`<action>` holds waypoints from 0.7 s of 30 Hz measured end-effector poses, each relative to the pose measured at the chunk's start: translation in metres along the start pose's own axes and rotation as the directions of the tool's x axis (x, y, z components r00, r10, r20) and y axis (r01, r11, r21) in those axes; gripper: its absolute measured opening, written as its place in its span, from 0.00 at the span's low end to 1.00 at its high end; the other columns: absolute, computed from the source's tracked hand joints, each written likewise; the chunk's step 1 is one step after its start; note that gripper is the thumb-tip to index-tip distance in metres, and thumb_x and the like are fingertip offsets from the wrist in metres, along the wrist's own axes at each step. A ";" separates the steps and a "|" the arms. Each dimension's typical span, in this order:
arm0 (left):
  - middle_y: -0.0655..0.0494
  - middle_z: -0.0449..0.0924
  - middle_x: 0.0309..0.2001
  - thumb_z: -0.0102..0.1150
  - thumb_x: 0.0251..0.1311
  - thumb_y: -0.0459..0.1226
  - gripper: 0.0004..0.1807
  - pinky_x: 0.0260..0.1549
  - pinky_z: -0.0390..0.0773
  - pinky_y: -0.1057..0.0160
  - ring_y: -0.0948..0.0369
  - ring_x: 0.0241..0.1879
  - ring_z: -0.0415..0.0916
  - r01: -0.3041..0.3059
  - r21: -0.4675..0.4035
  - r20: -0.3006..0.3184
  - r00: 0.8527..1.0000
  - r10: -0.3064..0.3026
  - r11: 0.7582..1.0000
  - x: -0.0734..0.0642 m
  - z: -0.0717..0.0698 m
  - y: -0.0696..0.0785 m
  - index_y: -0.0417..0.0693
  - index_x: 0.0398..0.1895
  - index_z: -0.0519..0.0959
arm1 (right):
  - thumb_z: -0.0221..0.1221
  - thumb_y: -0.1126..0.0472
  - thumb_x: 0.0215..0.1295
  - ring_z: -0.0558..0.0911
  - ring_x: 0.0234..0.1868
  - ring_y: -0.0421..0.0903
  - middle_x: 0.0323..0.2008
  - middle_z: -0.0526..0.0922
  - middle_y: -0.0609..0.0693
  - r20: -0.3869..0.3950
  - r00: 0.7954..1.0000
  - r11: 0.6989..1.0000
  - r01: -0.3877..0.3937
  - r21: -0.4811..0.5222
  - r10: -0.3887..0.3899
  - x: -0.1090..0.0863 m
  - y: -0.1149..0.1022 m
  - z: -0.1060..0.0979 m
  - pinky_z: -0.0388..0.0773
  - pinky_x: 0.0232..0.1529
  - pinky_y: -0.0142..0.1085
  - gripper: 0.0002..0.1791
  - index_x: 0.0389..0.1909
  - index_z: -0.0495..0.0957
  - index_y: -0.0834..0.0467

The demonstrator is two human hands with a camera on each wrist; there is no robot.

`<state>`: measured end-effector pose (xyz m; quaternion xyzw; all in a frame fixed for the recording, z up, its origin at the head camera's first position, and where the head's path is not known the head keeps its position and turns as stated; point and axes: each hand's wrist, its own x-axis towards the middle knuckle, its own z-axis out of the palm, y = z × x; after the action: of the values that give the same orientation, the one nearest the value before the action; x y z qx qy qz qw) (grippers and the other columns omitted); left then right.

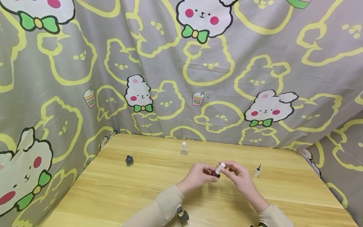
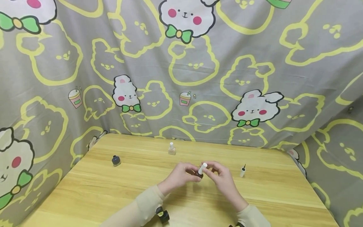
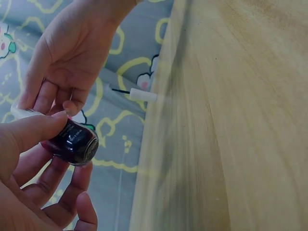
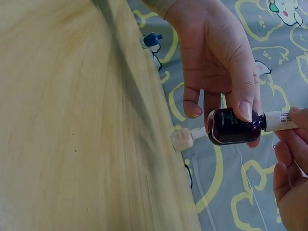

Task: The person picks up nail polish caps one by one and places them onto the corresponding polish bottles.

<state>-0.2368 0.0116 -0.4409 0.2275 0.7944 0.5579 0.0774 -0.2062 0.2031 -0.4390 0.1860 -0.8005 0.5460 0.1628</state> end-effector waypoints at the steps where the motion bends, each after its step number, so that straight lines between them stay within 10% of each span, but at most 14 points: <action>1: 0.53 0.87 0.37 0.73 0.49 0.34 0.10 0.30 0.76 0.72 0.65 0.31 0.80 -0.004 -0.001 -0.002 1.000 0.004 1.000 0.000 0.000 0.000 0.44 0.37 0.87 | 0.63 0.67 0.62 0.79 0.35 0.31 0.39 0.87 0.46 -0.008 1.000 1.000 -0.006 -0.010 0.006 0.000 0.000 0.000 0.76 0.35 0.28 0.09 0.43 0.83 0.59; 14: 0.56 0.87 0.35 0.73 0.49 0.34 0.10 0.31 0.77 0.74 0.72 0.30 0.78 -0.063 0.068 0.019 0.998 0.062 0.996 -0.002 0.003 0.005 0.43 0.36 0.87 | 0.69 0.69 0.53 0.75 0.27 0.34 0.27 0.79 0.38 -0.140 0.986 0.994 -0.080 0.069 0.089 -0.002 -0.007 0.008 0.74 0.30 0.27 0.09 0.31 0.78 0.62; 21: 0.56 0.87 0.36 0.72 0.50 0.35 0.10 0.31 0.77 0.74 0.72 0.30 0.78 -0.026 0.043 0.021 0.999 0.026 0.999 -0.003 0.002 0.004 0.45 0.37 0.87 | 0.66 0.69 0.57 0.79 0.35 0.31 0.35 0.81 0.36 -0.087 0.991 0.991 -0.093 0.096 0.101 -0.002 -0.005 0.004 0.77 0.37 0.26 0.14 0.44 0.77 0.66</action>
<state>-0.2322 0.0133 -0.4389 0.2451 0.8024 0.5392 0.0732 -0.2027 0.1975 -0.4372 0.1289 -0.7744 0.5973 0.1639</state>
